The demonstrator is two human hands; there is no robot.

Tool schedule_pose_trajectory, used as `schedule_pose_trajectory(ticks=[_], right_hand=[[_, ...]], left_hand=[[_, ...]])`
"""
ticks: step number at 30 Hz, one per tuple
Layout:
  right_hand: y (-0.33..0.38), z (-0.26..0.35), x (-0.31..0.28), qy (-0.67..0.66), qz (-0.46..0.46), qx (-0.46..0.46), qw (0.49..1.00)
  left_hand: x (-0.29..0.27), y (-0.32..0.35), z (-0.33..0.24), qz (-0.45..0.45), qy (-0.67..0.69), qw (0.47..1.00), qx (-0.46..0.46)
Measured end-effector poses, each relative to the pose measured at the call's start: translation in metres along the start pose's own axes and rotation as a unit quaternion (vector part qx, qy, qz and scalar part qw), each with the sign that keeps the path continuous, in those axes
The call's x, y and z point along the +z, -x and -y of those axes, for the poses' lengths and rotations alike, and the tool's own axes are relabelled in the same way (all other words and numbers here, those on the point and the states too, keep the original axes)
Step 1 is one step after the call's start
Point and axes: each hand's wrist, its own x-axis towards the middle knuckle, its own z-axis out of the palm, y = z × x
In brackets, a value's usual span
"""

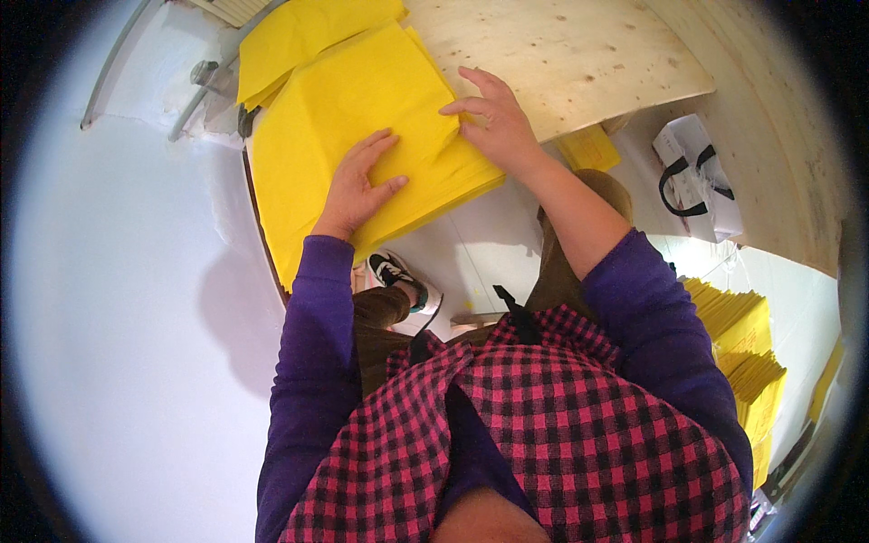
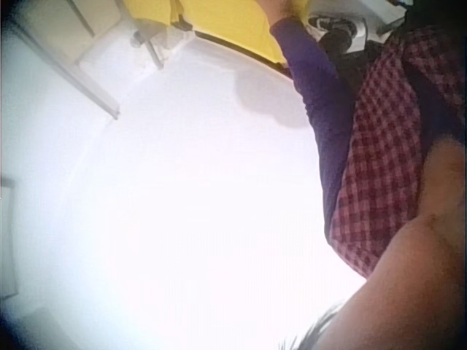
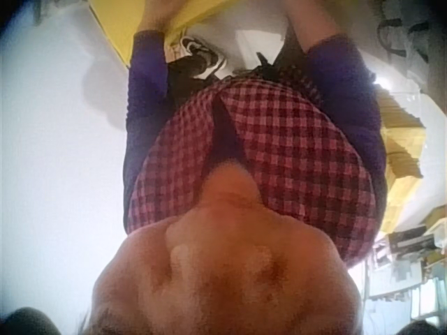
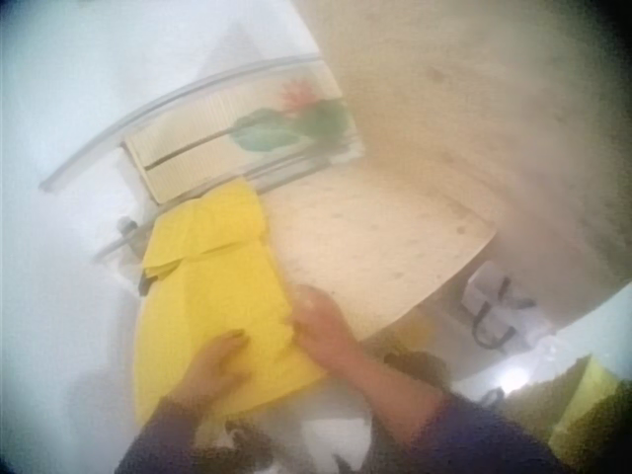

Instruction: The person folds multiple yellow fabric sheets on a wooden table. They smooth each sheet, fold it in half, and stack the folded pieces. The person repeats this process for several sheets throughout the clip.

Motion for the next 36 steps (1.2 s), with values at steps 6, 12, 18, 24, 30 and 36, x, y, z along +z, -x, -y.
schedule_pose_trajectory(ticks=[6, 12, 18, 24, 30, 36], right_hand=[[-0.016, -0.009, 0.014, -0.077, -0.031, -0.013, 0.996], [-0.029, -0.005, 0.02, -0.114, -0.017, 0.059, 0.992], [-0.026, 0.001, -0.021, -0.094, 0.098, 0.13, 0.982], [-0.008, 0.0, -0.043, -0.149, 0.27, 0.172, 0.936], [-0.009, 0.003, -0.04, -0.17, 0.295, 0.234, 0.911], [-0.014, 0.001, -0.025, -0.194, 0.259, 0.231, 0.918]], left_hand=[[-0.002, 0.001, 0.0, 0.005, 0.001, 1.0, 0.005], [0.001, 0.0, 0.003, -0.012, 0.044, 0.999, -0.015], [0.005, 0.001, 0.007, -0.032, 0.094, 0.994, -0.035], [0.004, 0.001, 0.004, -0.03, 0.093, 0.994, -0.053], [0.001, 0.002, -0.002, -0.028, 0.075, 0.996, -0.049], [0.002, 0.0, 0.005, -0.016, 0.075, 0.997, -0.014]])
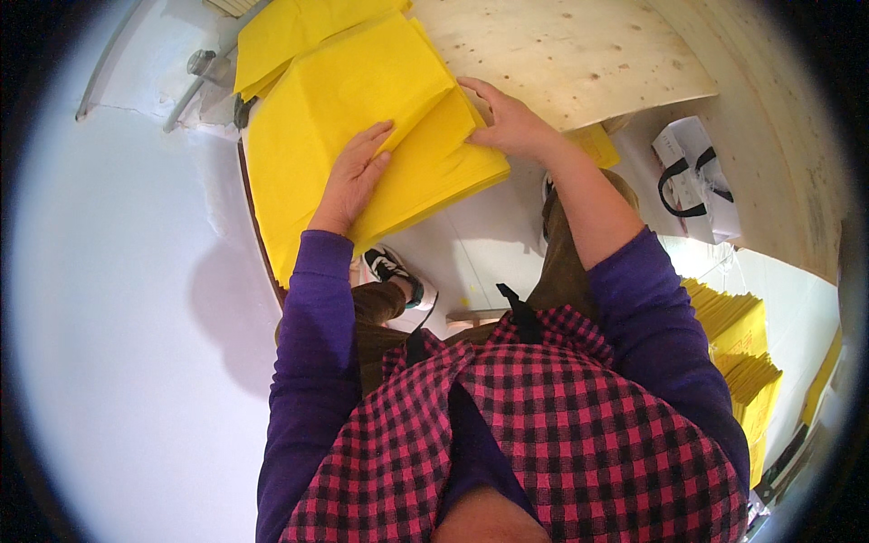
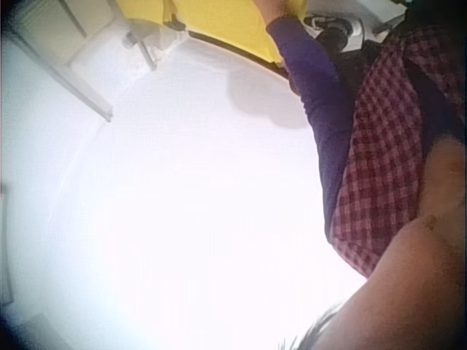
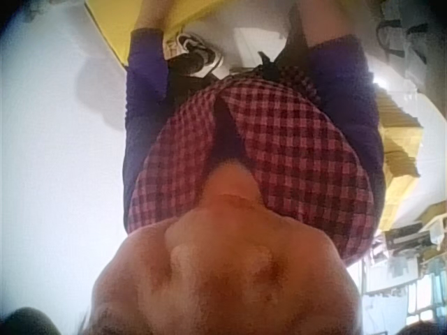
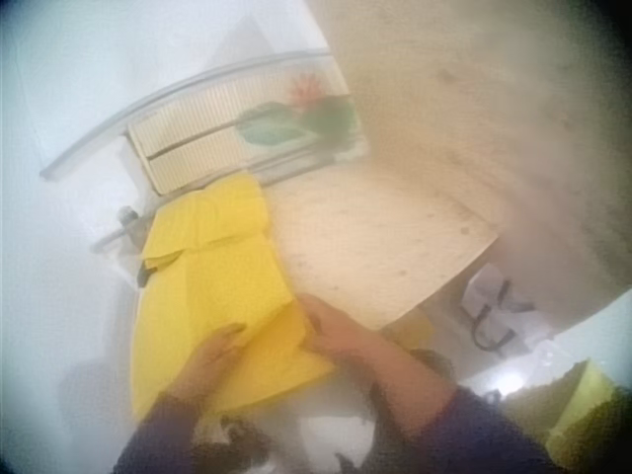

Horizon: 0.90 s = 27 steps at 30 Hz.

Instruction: The person folds multiple yellow fabric sheets on a wooden table. They smooth each sheet, fold it in half, and stack the folded pieces. The person repeats this process for several sheets throughout the clip.

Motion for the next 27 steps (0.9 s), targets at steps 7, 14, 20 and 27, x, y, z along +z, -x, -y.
schedule_pose_trajectory(ticks=[7, 14, 20, 27], right_hand=[[-0.008, -0.007, 0.014, 0.173, -0.163, -0.158, 0.958], [-0.01, -0.002, 0.01, 0.205, -0.222, -0.303, 0.904], [-0.023, -0.006, 0.016, 0.152, -0.245, -0.315, 0.904], [-0.031, -0.011, 0.028, 0.087, -0.259, -0.249, 0.929]], left_hand=[[0.001, 0.002, 0.001, 0.002, 0.0, 1.0, 0.011], [-0.002, 0.001, 0.003, 0.032, -0.036, 0.999, 0.012], [-0.002, 0.001, 0.0, 0.029, -0.036, 0.999, 0.019], [-0.002, 0.001, -0.006, 0.037, -0.047, 0.998, 0.02]])
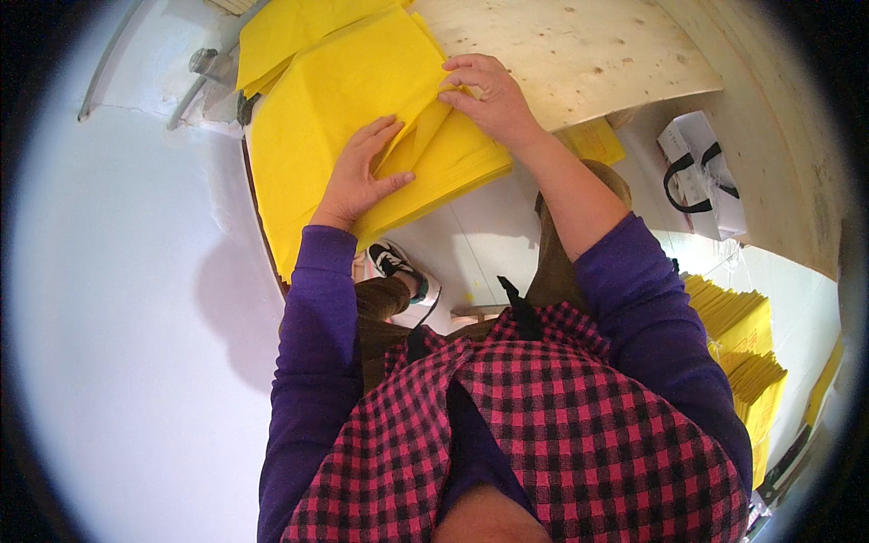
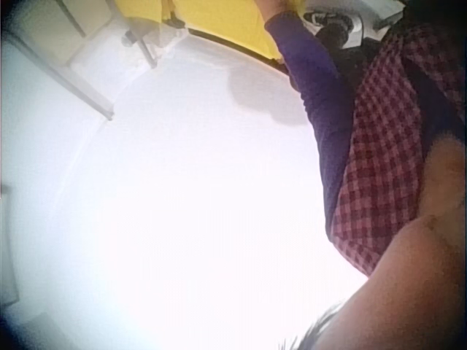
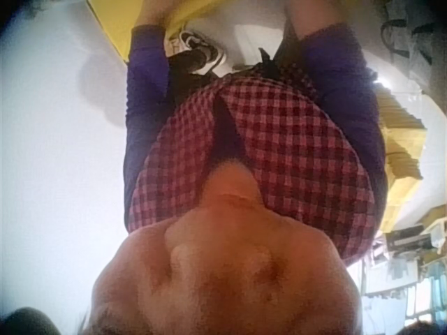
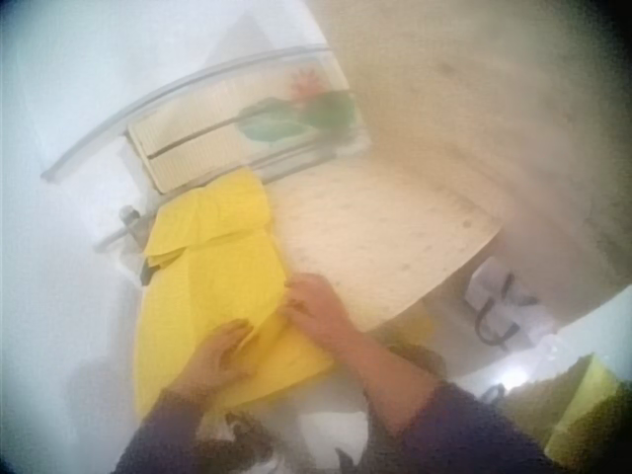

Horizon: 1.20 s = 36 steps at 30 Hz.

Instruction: The person folds multiple yellow fabric sheets on a wooden table. They smooth each sheet, fold it in half, and stack the folded pieces. The person repeats this process for several sheets throughout the clip.

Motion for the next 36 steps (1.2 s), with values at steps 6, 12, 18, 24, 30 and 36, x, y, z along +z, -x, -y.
schedule_pose_trajectory(ticks=[6, 12, 18, 24, 30, 36], right_hand=[[-0.002, 0.003, -0.014, 0.039, 0.034, -0.024, 0.998], [0.002, 0.011, -0.038, 0.068, 0.099, 0.024, 0.992], [0.01, 0.012, -0.06, 0.06, 0.148, 0.08, 0.984], [0.024, 0.009, -0.06, 0.046, 0.227, 0.096, 0.968], [0.028, 0.01, -0.057, 0.002, 0.256, 0.191, 0.948], [0.027, 0.008, -0.047, 0.054, 0.2, 0.131, 0.969]], left_hand=[[-0.002, 0.001, 0.0, 0.016, -0.031, 0.999, -0.004], [0.0, 0.002, 0.002, 0.007, -0.026, 1.0, -0.002], [0.001, 0.003, 0.004, -0.011, -0.035, 0.999, 0.015], [0.002, 0.002, 0.005, -0.013, -0.036, 0.999, 0.013], [0.002, 0.002, 0.004, -0.011, -0.042, 0.999, 0.016], [0.002, 0.002, 0.004, -0.012, -0.042, 0.999, 0.023]])
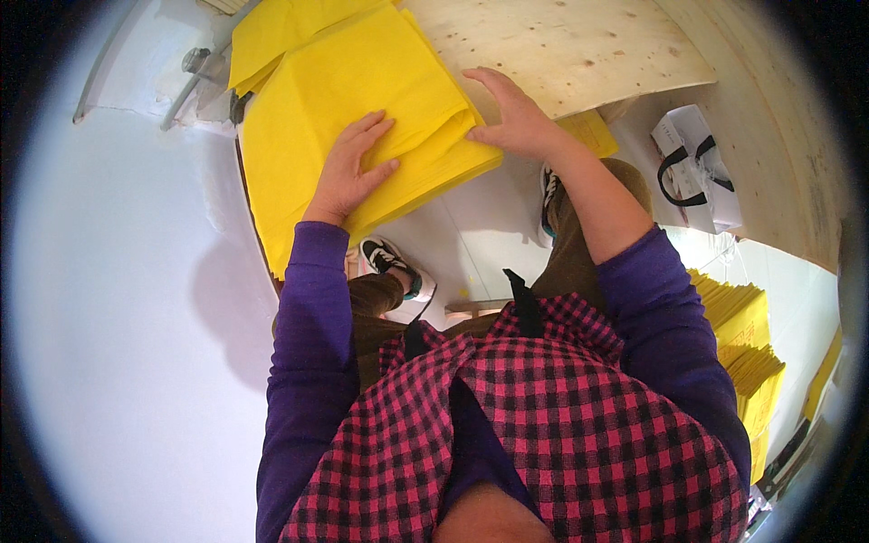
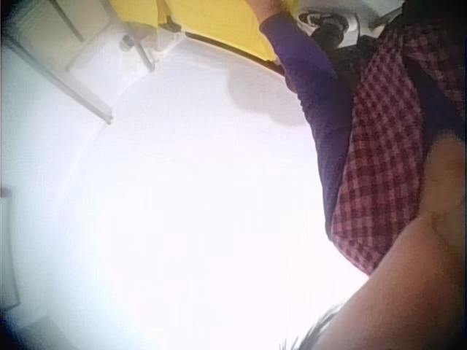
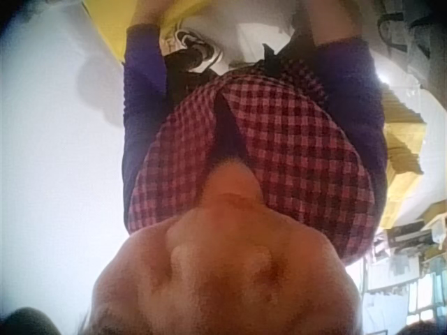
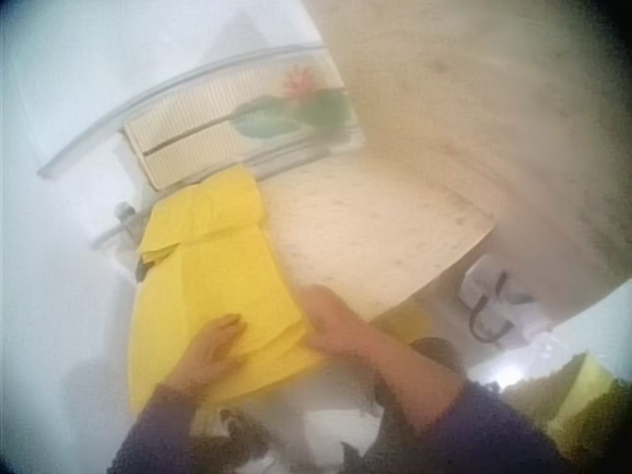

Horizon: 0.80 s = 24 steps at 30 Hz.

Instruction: The person folds multiple yellow fabric sheets on a wooden table. They smooth each sheet, fold it in half, and stack the folded pieces. The person repeats this process for several sheets throughout the clip.

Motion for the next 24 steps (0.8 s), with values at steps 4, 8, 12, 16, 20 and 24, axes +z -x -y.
schedule_pose_trajectory(ticks=[4, 8, 12, 16, 20, 24], right_hand=[[-0.006, -0.001, 0.004, 0.05, -0.074, -0.125, 0.988], [-0.014, 0.001, 0.008, 0.083, -0.099, -0.206, 0.97], [-0.023, 0.004, 0.013, 0.07, -0.114, -0.247, 0.96], [-0.037, 0.005, 0.019, 0.022, -0.131, -0.221, 0.966], [-0.045, 0.008, 0.027, 0.01, -0.157, -0.203, 0.966], [-0.042, 0.012, 0.019, 0.005, -0.199, -0.17, 0.965]], left_hand=[[0.0, 0.0, 0.001, 0.003, -0.004, 1.0, -0.003], [-0.001, 0.0, 0.001, 0.005, -0.003, 1.0, -0.003], [-0.003, 0.0, -0.001, 0.011, 0.009, 1.0, -0.002], [-0.004, 0.001, -0.002, 0.018, 0.02, 1.0, 0.006], [-0.003, 0.0, 0.001, 0.025, 0.043, 0.999, -0.013], [-0.002, 0.001, 0.004, 0.014, 0.093, 0.994, -0.06]])
